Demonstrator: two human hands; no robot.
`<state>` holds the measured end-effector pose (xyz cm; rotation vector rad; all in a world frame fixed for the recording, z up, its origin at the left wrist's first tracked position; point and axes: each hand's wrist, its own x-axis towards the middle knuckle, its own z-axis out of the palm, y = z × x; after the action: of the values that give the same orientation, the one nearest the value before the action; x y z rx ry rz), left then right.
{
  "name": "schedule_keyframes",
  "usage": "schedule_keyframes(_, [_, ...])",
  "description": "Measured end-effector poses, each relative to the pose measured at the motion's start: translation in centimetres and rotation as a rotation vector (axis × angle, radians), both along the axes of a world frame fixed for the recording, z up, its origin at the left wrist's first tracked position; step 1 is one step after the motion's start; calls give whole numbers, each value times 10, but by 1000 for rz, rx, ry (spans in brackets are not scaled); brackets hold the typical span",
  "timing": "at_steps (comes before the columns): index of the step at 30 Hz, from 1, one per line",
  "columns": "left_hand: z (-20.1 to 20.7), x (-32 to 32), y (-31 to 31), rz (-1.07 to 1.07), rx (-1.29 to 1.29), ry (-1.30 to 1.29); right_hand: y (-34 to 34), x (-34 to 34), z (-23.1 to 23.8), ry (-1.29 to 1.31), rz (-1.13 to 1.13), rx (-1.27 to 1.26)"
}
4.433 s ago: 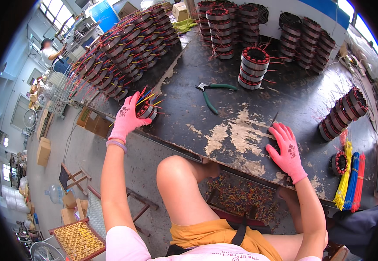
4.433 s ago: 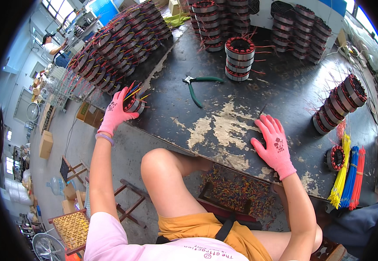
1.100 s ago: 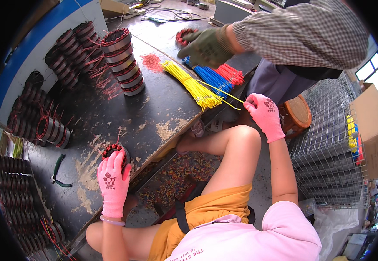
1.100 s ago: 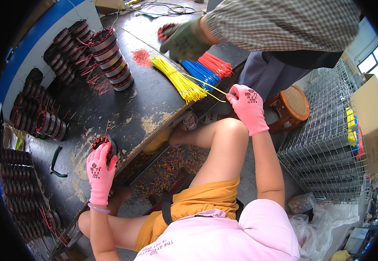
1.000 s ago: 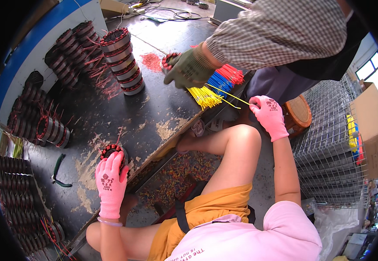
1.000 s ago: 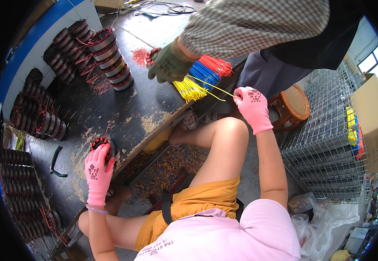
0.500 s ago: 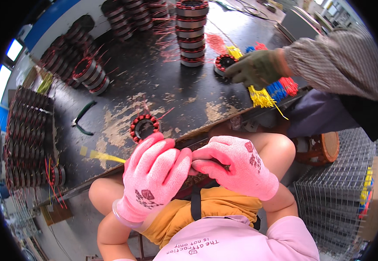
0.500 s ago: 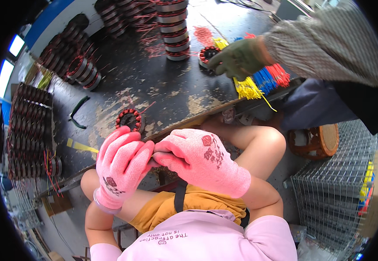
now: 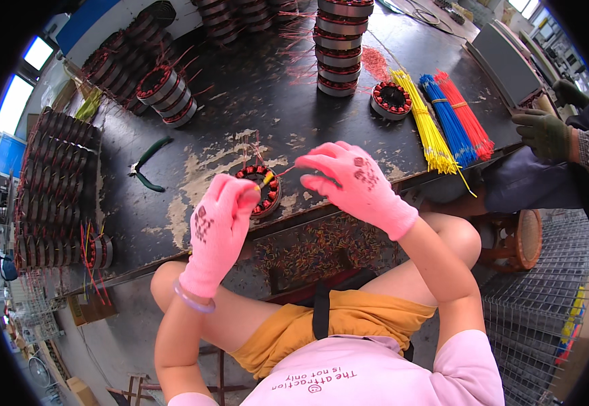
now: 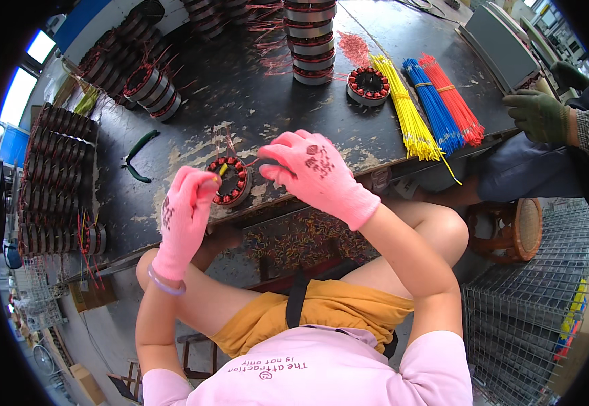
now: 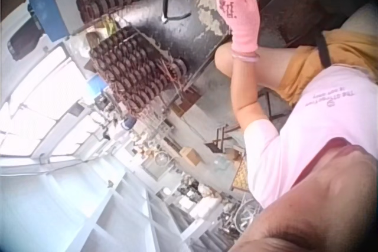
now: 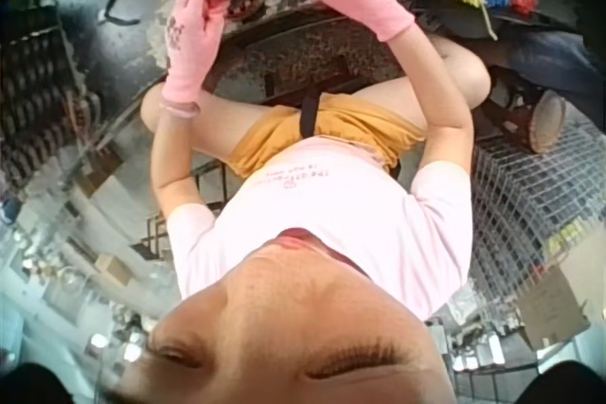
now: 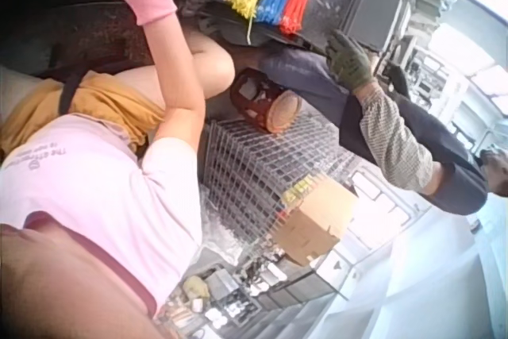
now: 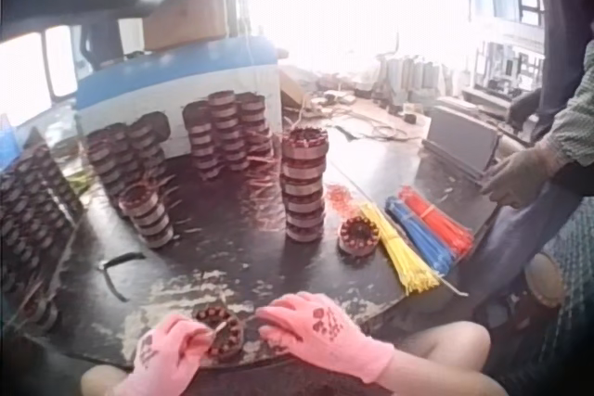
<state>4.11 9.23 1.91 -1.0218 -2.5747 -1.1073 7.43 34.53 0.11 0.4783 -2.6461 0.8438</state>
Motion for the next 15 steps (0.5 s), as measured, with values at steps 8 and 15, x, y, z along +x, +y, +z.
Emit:
schedule_keyframes(8, [-61,-37,7,123,52,-32,-43,6,-39,-31,-13,272])
schedule_keyframes(15, [-54,-34,7,132,29,-125,-43,24,-38,-569,-15,-333])
